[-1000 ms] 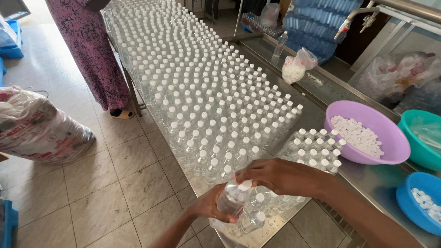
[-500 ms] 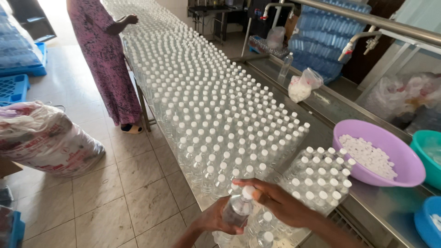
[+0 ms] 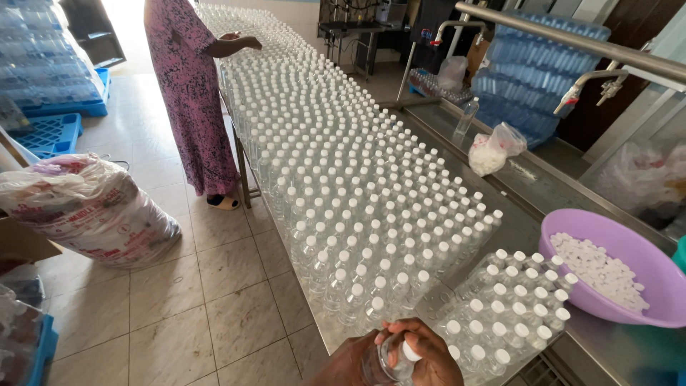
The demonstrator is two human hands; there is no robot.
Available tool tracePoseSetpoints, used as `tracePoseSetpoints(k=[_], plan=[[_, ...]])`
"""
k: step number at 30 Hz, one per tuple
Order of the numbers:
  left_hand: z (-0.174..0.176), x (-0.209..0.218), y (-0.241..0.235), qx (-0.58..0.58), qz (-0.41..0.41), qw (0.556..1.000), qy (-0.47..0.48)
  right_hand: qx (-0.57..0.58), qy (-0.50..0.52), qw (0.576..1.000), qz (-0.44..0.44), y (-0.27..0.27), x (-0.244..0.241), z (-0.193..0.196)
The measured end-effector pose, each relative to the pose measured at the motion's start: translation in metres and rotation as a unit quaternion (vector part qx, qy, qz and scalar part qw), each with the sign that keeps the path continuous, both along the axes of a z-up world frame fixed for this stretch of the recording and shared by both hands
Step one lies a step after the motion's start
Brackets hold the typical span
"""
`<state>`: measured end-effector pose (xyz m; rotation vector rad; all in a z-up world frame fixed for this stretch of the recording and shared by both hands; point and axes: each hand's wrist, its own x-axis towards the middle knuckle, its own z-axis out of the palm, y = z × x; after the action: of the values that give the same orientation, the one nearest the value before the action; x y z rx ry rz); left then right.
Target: The person repeatedly picks up clear plastic bottles from a large batch on a metal table and screws white caps onto them by hand. The capped bottles are then placed back onto the table in an organized row.
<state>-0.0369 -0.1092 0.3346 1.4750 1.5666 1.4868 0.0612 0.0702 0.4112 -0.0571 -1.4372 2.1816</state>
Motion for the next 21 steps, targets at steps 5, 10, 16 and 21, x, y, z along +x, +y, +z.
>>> tracePoseSetpoints(k=[5,10,16,21], plan=[[0.063,-0.033,0.037,-0.13,0.005,0.989,0.077,0.115,-0.007,0.993,0.009,0.008,0.0,0.013],[0.12,-0.036,0.018,-0.094,-0.03,0.992,-0.08,0.512,-0.015,0.852,-0.104,0.013,0.018,0.076],[0.108,-0.047,0.019,-0.165,-0.044,0.985,-0.004,0.69,-0.092,0.712,0.089,0.043,0.04,0.082],[0.092,-0.046,0.015,-0.172,-0.052,0.982,0.05,0.682,-0.199,0.701,0.061,0.035,0.028,0.051]])
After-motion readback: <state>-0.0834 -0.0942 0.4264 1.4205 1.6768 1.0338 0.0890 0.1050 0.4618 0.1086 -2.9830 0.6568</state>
